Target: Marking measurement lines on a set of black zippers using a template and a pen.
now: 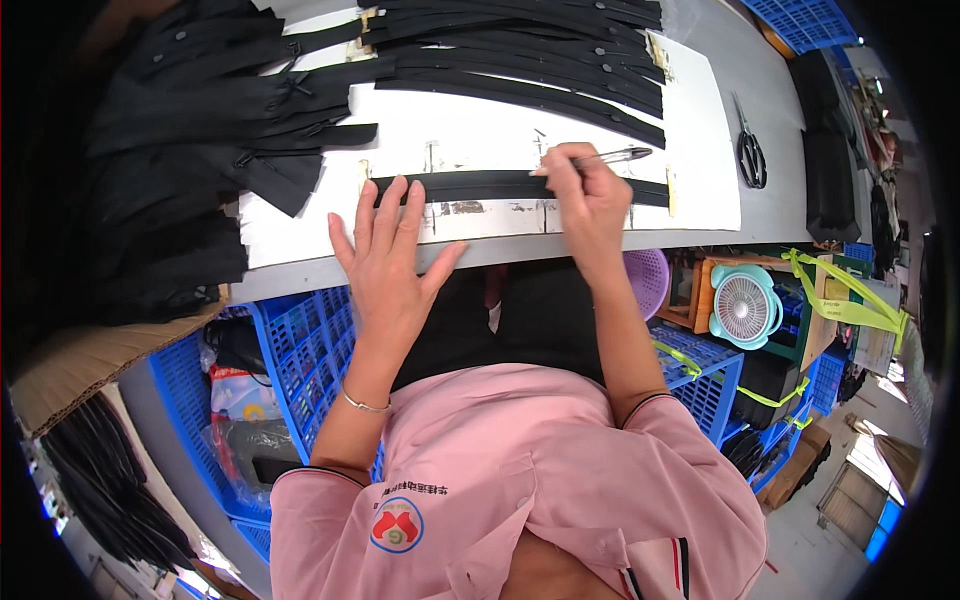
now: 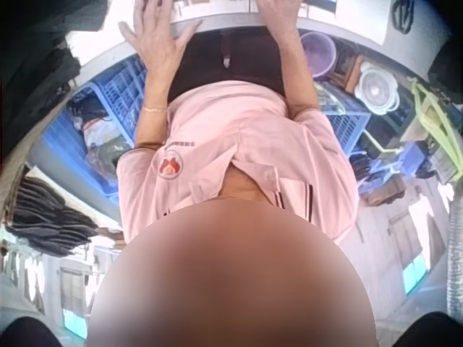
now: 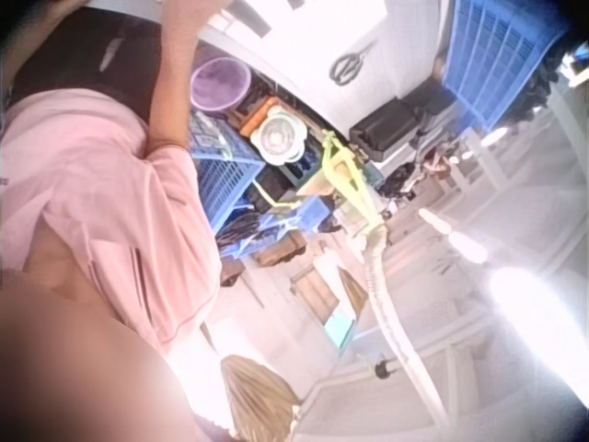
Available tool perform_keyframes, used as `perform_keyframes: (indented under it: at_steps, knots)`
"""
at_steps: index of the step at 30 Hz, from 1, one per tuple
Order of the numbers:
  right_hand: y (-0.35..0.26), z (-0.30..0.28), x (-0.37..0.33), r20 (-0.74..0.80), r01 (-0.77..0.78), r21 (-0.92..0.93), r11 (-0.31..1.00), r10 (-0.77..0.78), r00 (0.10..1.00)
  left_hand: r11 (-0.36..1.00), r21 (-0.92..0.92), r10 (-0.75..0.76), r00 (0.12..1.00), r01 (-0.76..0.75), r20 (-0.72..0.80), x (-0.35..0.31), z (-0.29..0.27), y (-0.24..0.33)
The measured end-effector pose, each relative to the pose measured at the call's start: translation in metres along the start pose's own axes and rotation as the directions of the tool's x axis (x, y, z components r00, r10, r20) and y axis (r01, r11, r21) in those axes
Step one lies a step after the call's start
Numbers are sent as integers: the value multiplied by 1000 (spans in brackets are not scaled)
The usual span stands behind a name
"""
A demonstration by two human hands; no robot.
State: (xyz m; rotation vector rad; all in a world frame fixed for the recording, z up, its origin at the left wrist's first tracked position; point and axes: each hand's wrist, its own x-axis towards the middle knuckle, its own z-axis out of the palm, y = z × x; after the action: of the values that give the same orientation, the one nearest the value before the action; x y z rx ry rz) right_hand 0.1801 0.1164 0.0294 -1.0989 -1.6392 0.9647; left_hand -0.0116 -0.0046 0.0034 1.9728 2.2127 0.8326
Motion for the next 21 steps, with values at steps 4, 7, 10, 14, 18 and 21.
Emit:
perform_keyframes:
  at_steps: [4, 7, 10, 14, 18, 21]
  knots:
    - [20, -15, 1, -76, 10, -159, 987, -22, 997, 1000, -11, -5, 1000, 5, 22, 1, -2, 1]
    - [25, -13, 1, -74, 34, -145, 989, -45, 996, 1000, -15, 10, 1000, -10, 13, 3, -1, 3]
    - [23, -15, 2, -70, 4, -146, 989, -14, 997, 1000, 10, 11, 1000, -11, -18, 11, -3, 21]
    - [26, -16, 1, -34, -5, -142, 990, 0, 999, 948, -274, 147, 986, -163, -78, 31, 19, 46]
    - [25, -16, 1, 1, -22, -193, 981, 23, 1000, 914, -372, 112, 982, -162, -152, 49, 44, 62]
    - [25, -17, 1, 5, 14, -246, 969, -13, 1000, 917, -368, 92, 979, -154, -180, 54, 48, 65]
